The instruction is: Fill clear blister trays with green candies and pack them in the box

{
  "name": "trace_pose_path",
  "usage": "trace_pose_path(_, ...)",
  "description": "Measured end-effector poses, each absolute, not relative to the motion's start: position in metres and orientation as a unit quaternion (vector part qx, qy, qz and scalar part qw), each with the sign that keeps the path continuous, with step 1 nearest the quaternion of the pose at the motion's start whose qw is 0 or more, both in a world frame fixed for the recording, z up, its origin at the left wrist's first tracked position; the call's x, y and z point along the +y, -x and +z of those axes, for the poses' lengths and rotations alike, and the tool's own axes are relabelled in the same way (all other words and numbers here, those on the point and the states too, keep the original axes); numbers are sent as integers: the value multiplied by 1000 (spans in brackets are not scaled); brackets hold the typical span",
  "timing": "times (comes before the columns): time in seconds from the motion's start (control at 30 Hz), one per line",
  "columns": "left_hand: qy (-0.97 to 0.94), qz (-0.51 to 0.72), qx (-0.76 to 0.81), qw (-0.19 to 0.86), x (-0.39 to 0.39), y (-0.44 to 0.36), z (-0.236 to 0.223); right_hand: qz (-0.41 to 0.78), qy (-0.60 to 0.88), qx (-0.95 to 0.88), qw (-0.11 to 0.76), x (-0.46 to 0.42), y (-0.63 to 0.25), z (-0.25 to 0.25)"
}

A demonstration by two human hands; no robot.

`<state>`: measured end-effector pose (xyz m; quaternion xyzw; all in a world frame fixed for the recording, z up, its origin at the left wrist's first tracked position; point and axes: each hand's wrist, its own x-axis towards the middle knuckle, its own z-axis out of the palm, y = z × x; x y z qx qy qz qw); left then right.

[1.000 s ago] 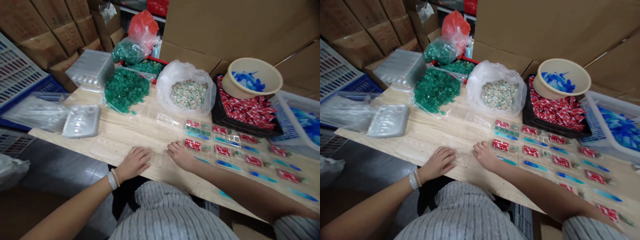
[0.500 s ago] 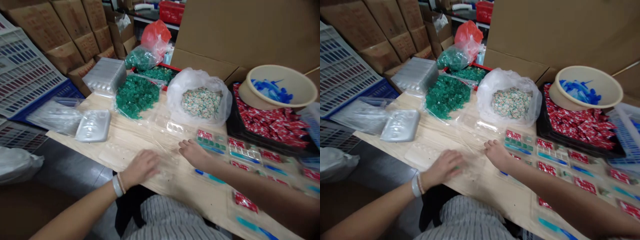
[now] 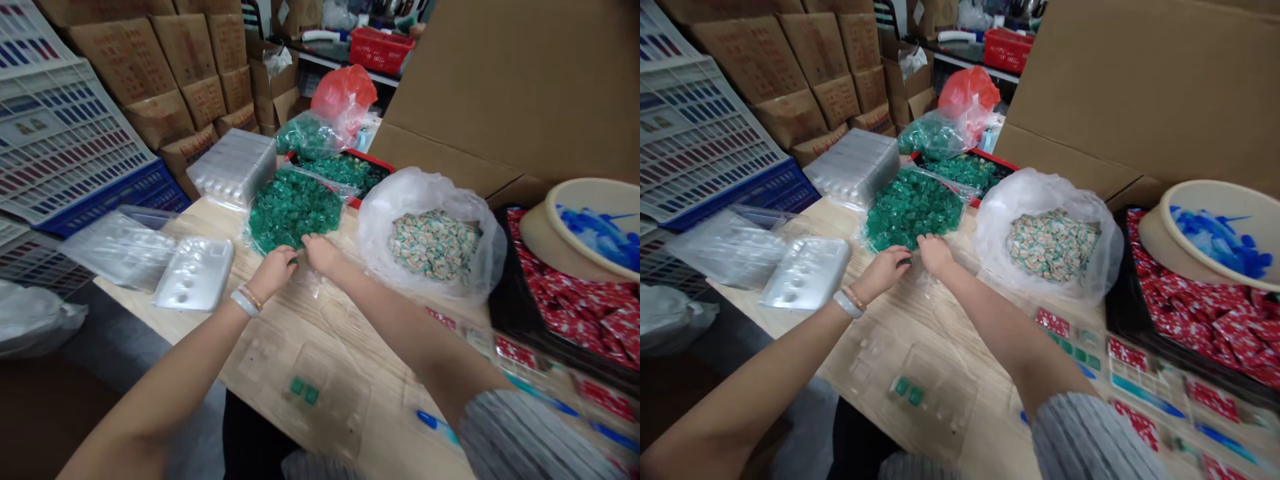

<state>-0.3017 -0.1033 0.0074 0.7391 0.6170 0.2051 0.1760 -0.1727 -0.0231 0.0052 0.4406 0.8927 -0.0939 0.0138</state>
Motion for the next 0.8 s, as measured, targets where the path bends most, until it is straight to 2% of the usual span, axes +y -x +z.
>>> trace_pose_path(0.27, -613, 388, 634, 269, -109, 282, 17, -90, -421, 902, 22, -18, 180, 7)
trace_pose_path(0.37, -499, 460, 640, 360, -129, 281, 27, -84, -433, 896, -52, -36, 170, 28)
trace_pose_path(0.47, -440, 480, 624, 432, -173, 279, 42, -176, -409, 882, -157, -94, 127, 56)
trace_pose_path(0.53, -450, 438, 613, 479, -209, 272, 49, -275, -392, 867, -139, -151, 86, 67)
trace_pose_path(0.6, -459, 386, 589, 542, -243, 261, 48, -351, -390, 847, -82, -208, 53, 66)
trace_pose_path(0.7, -444, 353, 553, 610, -276, 242, 34, -361, -428, 828, -22, -266, 38, 49)
trace_pose_path(0.8, -430, 355, 542, 629, -286, 231, 16, -316, -462, 829, 16, -280, 56, 33)
